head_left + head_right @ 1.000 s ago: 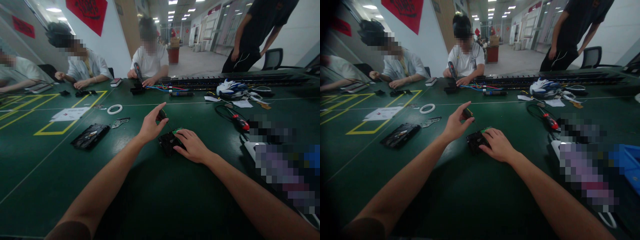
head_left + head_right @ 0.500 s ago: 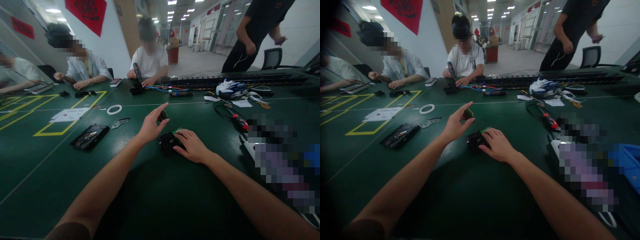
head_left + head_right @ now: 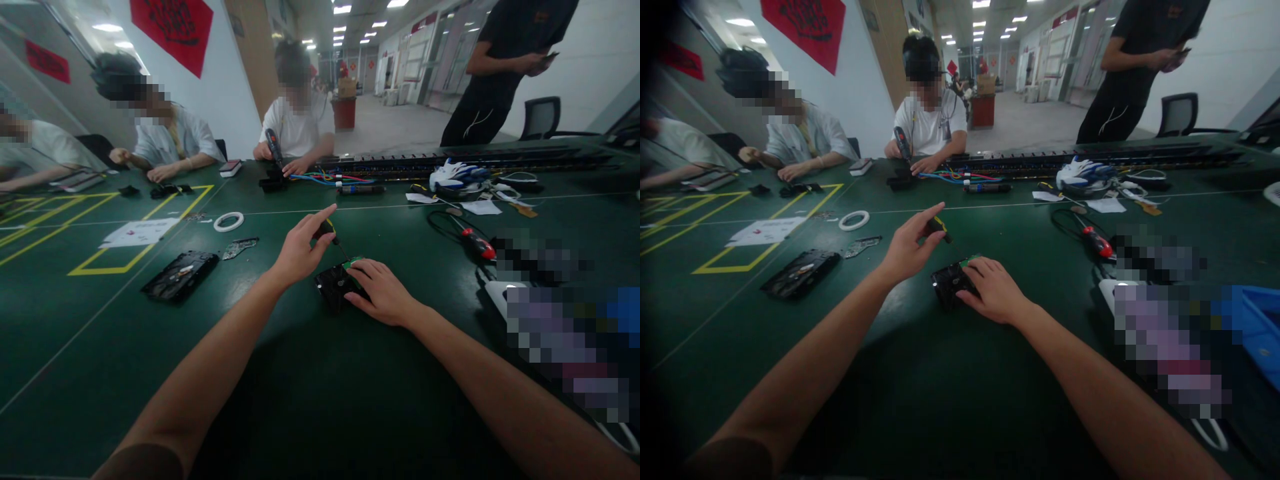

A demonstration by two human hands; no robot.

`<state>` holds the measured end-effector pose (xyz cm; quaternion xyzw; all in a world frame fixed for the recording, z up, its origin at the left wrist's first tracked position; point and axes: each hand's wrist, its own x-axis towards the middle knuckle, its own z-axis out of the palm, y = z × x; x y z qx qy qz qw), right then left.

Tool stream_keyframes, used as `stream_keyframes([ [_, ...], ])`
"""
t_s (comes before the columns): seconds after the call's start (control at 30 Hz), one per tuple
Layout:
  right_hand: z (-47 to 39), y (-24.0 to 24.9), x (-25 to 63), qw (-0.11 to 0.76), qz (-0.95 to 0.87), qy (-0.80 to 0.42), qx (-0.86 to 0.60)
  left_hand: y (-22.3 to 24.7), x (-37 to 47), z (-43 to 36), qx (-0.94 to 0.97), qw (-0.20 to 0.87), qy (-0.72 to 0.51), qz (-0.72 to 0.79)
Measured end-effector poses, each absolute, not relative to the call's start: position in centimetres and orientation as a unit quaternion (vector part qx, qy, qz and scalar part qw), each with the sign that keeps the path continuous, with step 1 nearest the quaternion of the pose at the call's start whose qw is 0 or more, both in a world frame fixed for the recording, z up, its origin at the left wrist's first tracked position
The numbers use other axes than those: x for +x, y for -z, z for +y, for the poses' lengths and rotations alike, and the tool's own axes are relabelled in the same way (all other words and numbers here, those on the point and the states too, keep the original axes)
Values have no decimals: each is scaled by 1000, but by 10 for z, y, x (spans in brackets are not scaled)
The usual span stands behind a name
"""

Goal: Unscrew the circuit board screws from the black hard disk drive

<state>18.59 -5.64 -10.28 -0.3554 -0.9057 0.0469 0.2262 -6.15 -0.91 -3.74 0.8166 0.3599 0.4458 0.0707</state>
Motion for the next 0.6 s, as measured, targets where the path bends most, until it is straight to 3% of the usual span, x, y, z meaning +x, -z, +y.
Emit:
stream_keyframes([
  [0.6,-56,103,185,208,-909,-36,-360,42,-63,-5,828,69,-430,354],
])
